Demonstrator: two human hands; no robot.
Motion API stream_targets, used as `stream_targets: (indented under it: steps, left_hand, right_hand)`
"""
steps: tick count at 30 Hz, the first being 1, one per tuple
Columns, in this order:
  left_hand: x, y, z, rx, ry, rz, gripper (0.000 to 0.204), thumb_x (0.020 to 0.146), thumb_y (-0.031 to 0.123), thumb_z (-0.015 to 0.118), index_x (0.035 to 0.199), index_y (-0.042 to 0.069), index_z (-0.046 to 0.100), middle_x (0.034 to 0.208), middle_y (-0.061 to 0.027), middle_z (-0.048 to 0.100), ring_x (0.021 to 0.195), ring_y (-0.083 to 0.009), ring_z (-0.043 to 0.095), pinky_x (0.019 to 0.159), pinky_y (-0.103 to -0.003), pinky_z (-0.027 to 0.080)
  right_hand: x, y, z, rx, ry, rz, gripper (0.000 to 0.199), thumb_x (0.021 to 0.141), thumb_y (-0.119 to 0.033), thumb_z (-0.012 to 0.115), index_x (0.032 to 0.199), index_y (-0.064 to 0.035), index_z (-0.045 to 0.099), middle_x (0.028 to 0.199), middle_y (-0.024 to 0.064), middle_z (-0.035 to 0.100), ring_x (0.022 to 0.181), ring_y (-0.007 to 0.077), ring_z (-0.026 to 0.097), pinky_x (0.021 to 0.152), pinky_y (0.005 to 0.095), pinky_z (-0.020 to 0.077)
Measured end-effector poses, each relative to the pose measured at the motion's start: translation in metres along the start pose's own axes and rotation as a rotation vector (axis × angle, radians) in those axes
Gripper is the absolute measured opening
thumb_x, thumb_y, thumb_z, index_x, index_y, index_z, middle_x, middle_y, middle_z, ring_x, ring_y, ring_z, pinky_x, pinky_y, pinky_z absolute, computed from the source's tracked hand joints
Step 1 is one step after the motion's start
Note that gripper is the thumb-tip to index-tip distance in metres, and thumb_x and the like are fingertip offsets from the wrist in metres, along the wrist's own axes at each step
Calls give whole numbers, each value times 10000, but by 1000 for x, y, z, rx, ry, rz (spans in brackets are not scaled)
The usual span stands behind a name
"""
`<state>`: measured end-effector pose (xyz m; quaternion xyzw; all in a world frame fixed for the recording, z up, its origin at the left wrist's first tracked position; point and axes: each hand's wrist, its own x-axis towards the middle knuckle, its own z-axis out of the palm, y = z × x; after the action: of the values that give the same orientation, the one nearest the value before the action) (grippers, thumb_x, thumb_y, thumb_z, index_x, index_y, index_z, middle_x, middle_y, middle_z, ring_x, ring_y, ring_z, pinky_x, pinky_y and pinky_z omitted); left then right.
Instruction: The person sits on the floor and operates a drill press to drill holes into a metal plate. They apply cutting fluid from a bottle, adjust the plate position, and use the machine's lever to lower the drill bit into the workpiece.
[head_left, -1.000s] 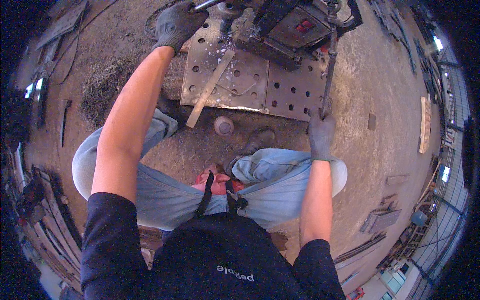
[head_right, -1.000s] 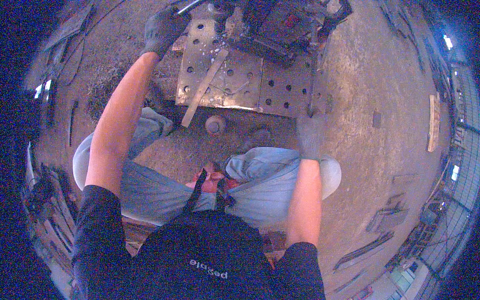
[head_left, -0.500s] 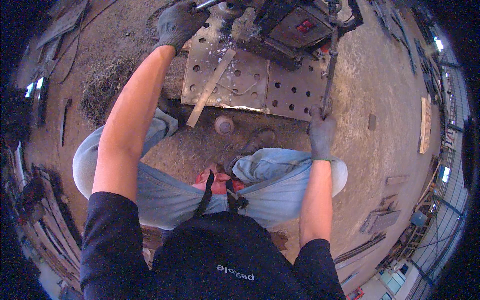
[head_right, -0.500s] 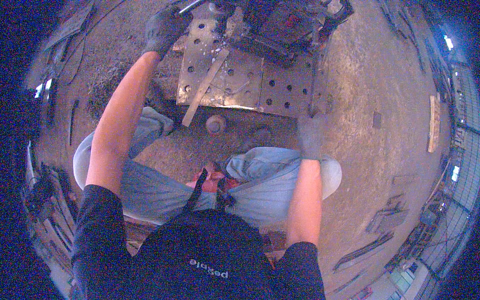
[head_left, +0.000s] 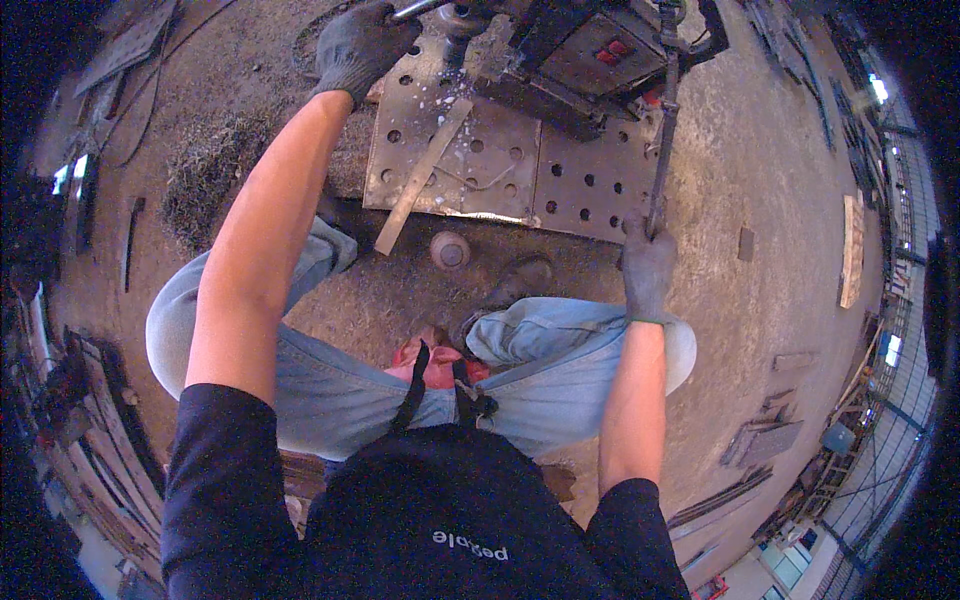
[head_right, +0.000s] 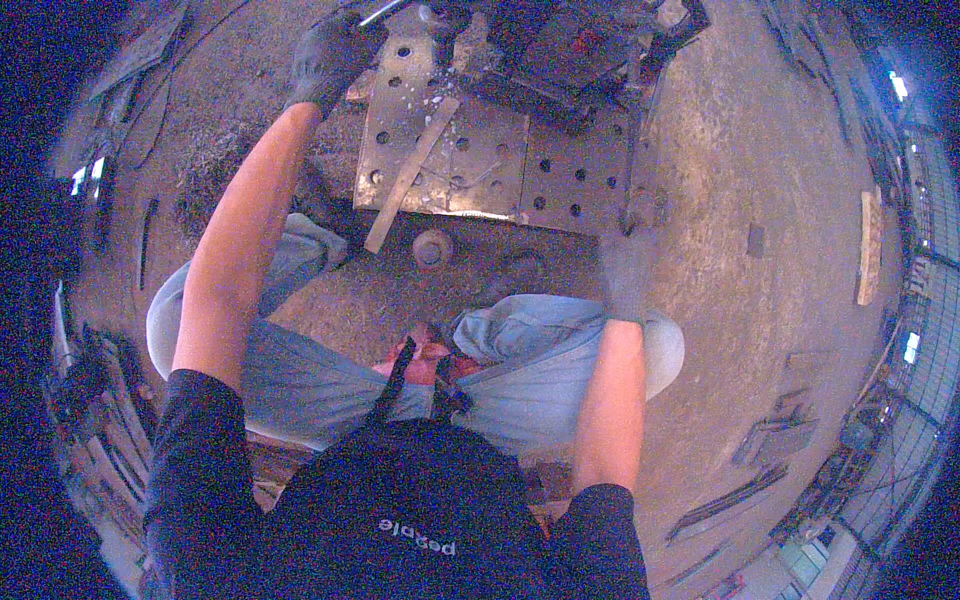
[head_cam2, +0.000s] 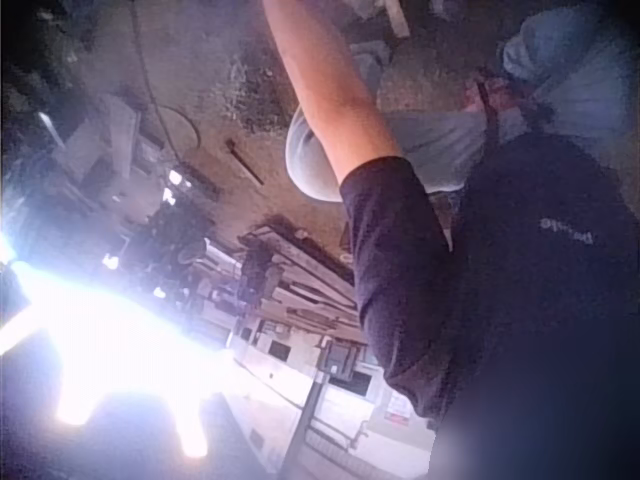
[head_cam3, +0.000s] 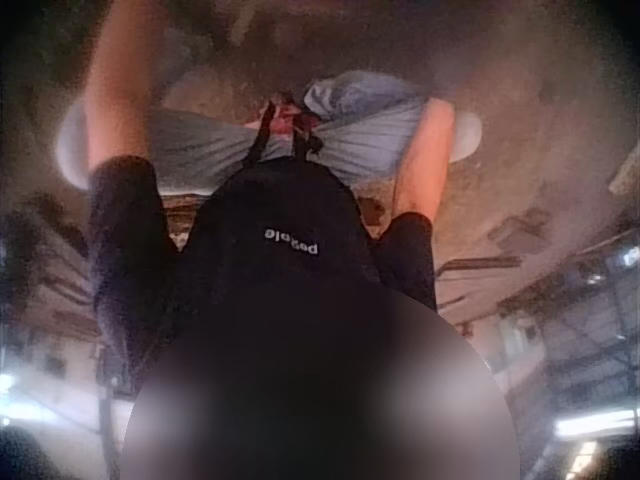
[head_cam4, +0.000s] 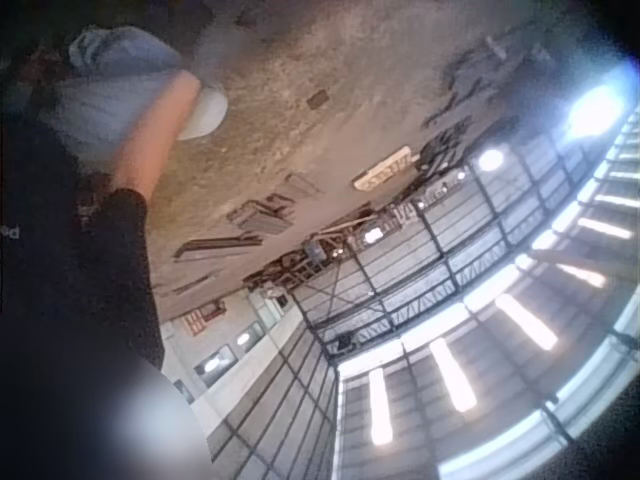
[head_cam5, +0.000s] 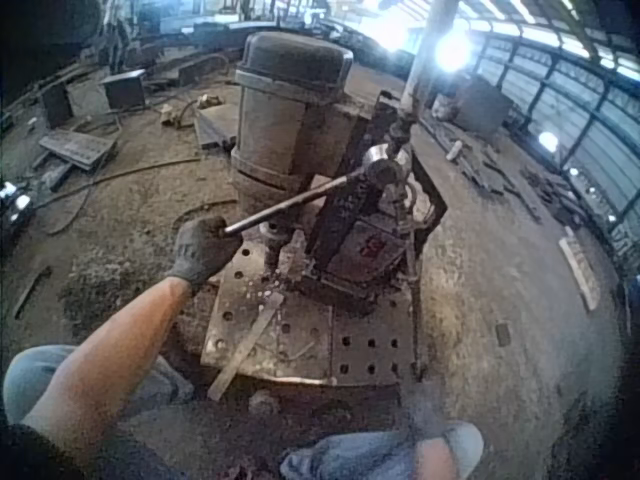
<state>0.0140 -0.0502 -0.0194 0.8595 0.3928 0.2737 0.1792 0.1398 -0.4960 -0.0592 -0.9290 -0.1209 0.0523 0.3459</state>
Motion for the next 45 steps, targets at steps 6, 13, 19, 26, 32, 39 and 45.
stream_targets:
  steps: [6, 13, 19, 26, 32, 39, 45]
  left_hand:
    - [-1, 2, -2, 13, -32, -34, 276, 769, 356, 717, 808, 83, 735, 760, -221, 684, 725, -396, 699, 647, -467, 526]
    - [-1, 1, 1, 22, -15, -24, 265, 764, 352, 726, 808, 91, 737, 758, -218, 683, 725, -401, 699, 646, -466, 533]
    - [0, 4, 1, 31, -26, -32, 281, 770, 363, 725, 831, 89, 745, 792, -225, 693, 767, -404, 711, 668, -472, 544]
    - [0, 4, 0, 44, -51, -54, 300, 776, 377, 716, 860, 92, 755, 817, -227, 703, 792, -411, 715, 686, -478, 549]
    - [-1, 6, 0, 65, -61, -42, 309, 781, 383, 712, 888, 97, 761, 843, -227, 711, 821, -411, 717, 711, -480, 554]
    - [-3, 15, -8, 26, -110, -110, 301, 773, 380, 725, 883, 102, 759, 842, -218, 714, 816, -401, 718, 717, -476, 554]
    - [-4, 12, -8, 14, -104, -104, 297, 760, 378, 745, 875, 105, 761, 829, -218, 711, 800, -396, 714, 711, -473, 551]
  right_hand:
    - [-2, -13, -3, -1, -23, 39, 424, 950, -397, 699, 923, 26, 690, 672, 66, 601, 566, 185, 591, 525, 381, 462]
    - [-1, -7, -2, -51, 28, 28, 419, 941, -395, 706, 902, 22, 690, 643, 65, 588, 564, 180, 588, 520, 371, 448]
    - [1, 2, -3, 0, 4, 4, 418, 942, -396, 710, 900, 19, 686, 643, 57, 593, 548, 166, 575, 505, 358, 436]
    - [2, 5, -2, -42, 20, -5, 408, 951, -392, 702, 898, 12, 684, 647, 40, 582, 532, 156, 558, 493, 348, 426]
    - [5, 9, -2, -35, 31, -43, 406, 964, -378, 680, 917, 25, 697, 646, 40, 578, 533, 154, 556, 496, 349, 428]
    - [1, -4, -5, -39, 20, -21, 418, 958, -380, 678, 906, 35, 691, 641, 52, 575, 540, 159, 565, 505, 354, 433]
    - [-2, -21, -9, -39, -9, 51, 416, 958, -378, 673, 906, 35, 690, 653, 54, 588, 545, 162, 569, 511, 353, 437]
